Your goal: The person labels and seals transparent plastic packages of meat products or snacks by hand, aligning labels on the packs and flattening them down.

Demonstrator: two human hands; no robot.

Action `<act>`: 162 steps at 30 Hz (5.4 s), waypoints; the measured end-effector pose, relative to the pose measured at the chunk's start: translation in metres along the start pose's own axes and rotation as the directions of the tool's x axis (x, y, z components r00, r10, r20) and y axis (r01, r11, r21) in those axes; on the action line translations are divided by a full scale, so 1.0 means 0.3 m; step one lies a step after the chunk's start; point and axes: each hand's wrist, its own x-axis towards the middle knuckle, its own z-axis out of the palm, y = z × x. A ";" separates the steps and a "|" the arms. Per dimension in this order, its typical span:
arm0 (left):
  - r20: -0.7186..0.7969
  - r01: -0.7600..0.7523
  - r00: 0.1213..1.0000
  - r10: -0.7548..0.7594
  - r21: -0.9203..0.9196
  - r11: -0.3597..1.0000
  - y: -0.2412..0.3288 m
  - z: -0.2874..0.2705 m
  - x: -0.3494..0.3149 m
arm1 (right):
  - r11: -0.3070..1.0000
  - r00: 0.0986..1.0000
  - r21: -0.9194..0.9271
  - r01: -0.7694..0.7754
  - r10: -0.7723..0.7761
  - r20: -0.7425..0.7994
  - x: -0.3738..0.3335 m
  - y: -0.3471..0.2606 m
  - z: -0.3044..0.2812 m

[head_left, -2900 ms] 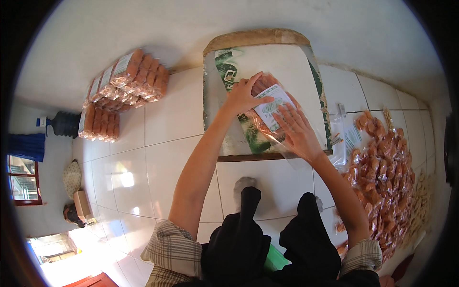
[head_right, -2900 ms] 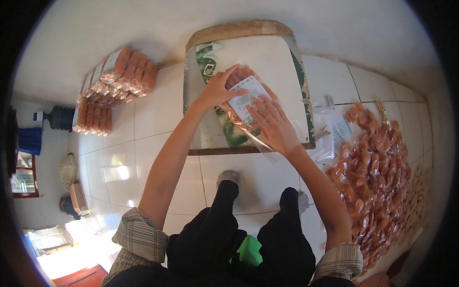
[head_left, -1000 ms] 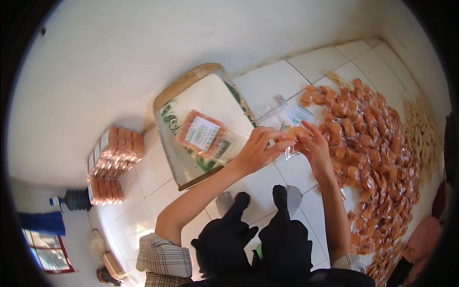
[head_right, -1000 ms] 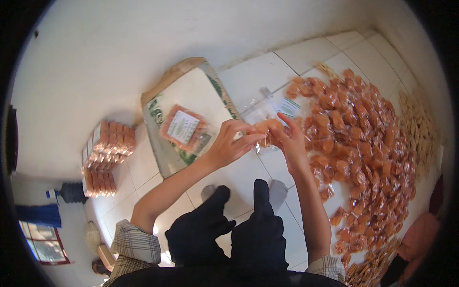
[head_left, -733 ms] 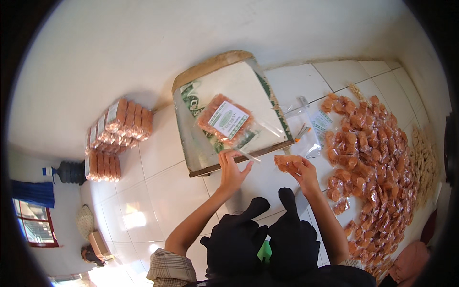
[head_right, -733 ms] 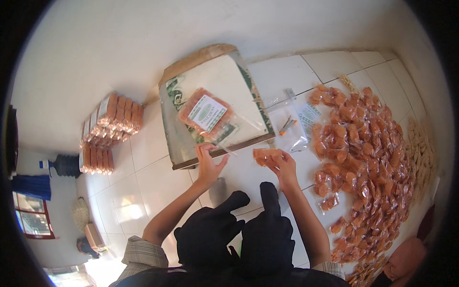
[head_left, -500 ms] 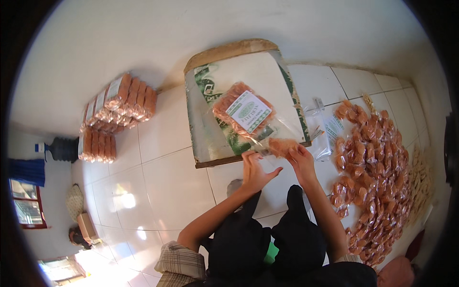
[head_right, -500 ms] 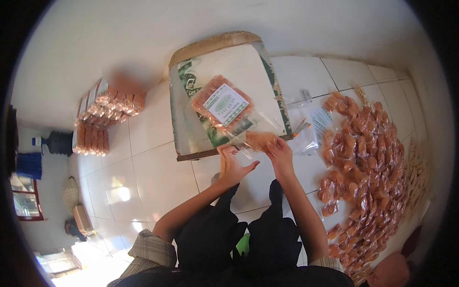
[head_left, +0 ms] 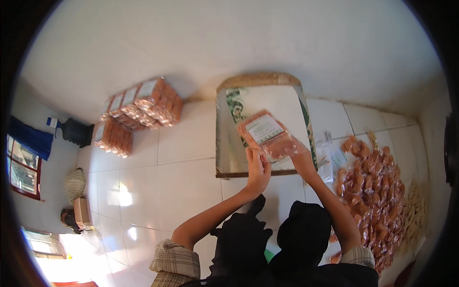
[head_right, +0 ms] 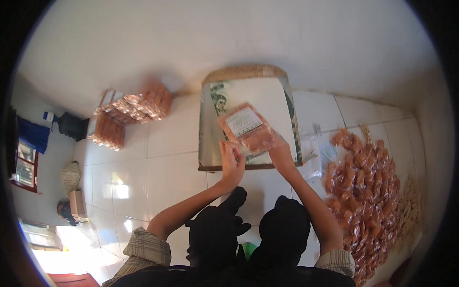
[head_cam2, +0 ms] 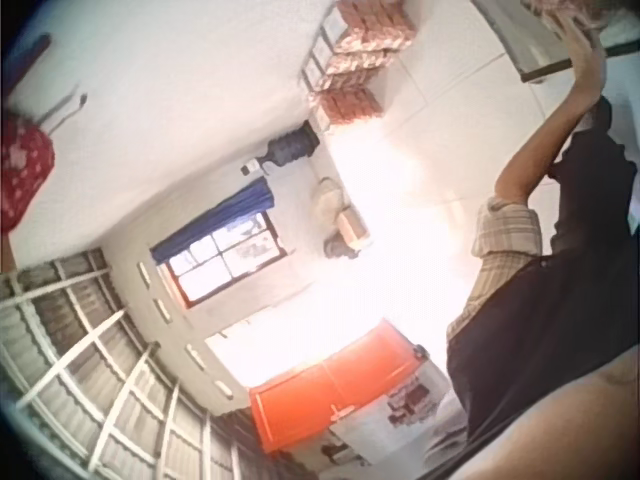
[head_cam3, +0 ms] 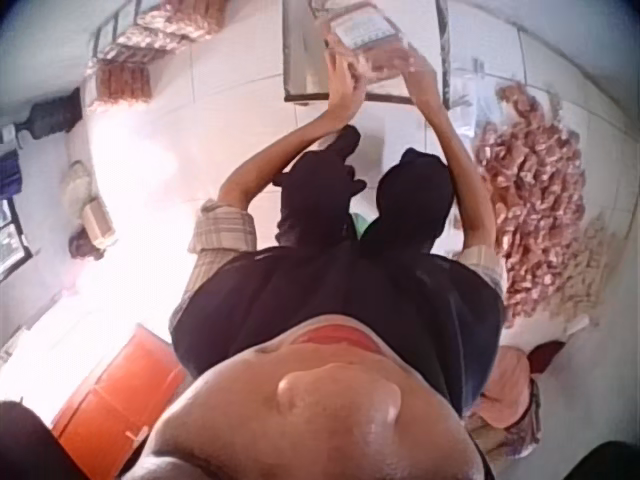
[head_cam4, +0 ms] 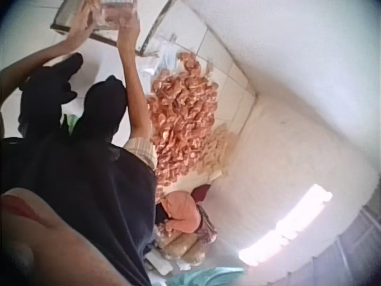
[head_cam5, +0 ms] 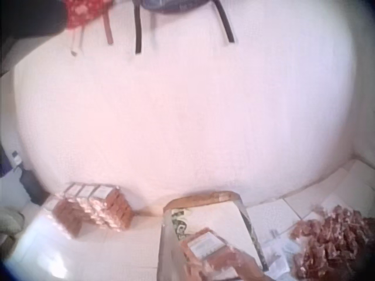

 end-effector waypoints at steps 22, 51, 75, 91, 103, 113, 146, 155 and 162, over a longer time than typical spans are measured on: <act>0.051 0.169 0.983 -0.178 0.140 0.976 -0.145 -0.273 -0.003 | 0.856 0.937 -0.383 0.348 -0.300 0.180 -0.061 -0.492 -0.161; 0.423 0.302 0.868 -0.262 -0.028 0.953 -0.068 -0.282 0.022 | 0.831 0.681 -0.226 0.509 -0.228 0.696 0.170 -0.472 -0.070; 0.273 0.101 0.956 -0.110 0.047 0.994 -0.010 -0.213 -0.070 | 0.900 0.880 -0.080 0.428 -0.395 0.264 -0.077 -0.152 -0.193; 0.297 -0.305 0.941 0.166 0.520 0.798 0.120 -0.248 -0.073 | 0.898 0.892 -0.049 0.438 -0.427 0.150 -0.136 -0.301 -0.103; 0.321 -0.507 0.860 0.398 0.442 0.740 0.113 -0.228 -0.045 | 0.823 0.822 -0.064 0.565 -0.554 0.132 -0.109 -0.324 -0.128; 0.215 -0.466 0.883 0.418 0.291 0.835 0.116 -0.215 -0.047 | 0.782 0.772 0.012 0.624 -0.618 0.147 -0.110 -0.322 -0.108; 0.226 -0.024 0.972 0.065 -0.179 0.983 0.142 -0.213 0.195 | 0.930 0.936 0.157 0.331 -0.345 0.069 -0.029 -0.275 -0.013; -0.061 -0.212 0.973 0.222 0.142 0.967 0.015 -0.212 -0.039 | 0.899 0.921 0.214 0.383 -0.389 -0.013 -0.041 -0.262 0.009; 0.061 -0.335 0.942 0.330 0.132 0.933 0.027 -0.175 0.013 | 0.893 0.912 0.207 0.401 -0.411 0.006 -0.037 -0.292 -0.012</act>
